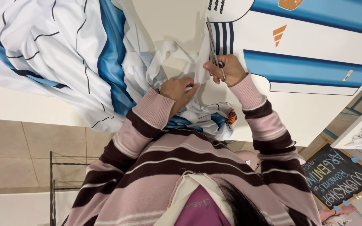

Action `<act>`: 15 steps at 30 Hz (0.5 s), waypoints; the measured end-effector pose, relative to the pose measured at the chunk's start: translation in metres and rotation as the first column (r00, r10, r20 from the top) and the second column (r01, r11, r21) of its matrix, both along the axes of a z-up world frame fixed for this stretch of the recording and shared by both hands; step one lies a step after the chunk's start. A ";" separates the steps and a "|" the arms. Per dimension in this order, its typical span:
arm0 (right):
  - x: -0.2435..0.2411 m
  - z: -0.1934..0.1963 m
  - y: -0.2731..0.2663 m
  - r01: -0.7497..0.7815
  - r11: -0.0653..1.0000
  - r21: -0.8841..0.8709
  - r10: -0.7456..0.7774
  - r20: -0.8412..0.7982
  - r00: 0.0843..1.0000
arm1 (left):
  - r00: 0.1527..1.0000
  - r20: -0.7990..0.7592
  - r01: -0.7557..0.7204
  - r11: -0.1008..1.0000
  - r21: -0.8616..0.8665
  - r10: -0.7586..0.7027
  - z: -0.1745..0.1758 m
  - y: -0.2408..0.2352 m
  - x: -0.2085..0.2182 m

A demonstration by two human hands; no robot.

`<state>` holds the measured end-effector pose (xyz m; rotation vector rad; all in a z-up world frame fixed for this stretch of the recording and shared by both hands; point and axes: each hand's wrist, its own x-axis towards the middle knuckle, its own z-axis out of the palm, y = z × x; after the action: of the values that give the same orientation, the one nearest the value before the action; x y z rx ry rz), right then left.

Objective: The person uses scissors to cut a large piece of white and blue striped fabric, which appears to be a soccer jersey, laid out on a white table. They carefully follow the printed outlines of the jersey, cutting around the sleeves, collar, and body sections.

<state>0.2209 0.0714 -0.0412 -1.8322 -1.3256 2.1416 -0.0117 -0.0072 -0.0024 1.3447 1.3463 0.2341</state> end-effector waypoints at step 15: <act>0.000 0.005 0.000 -0.085 0.993 0.079 0.078 0.093 0.993 | 1.000 0.002 -0.002 1.000 0.020 0.002 -0.007 -0.004 0.004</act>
<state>0.2210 0.0711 -0.0360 -1.8943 -1.5094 2.0294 -0.0075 -0.0114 -0.0097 1.3596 1.3469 0.2507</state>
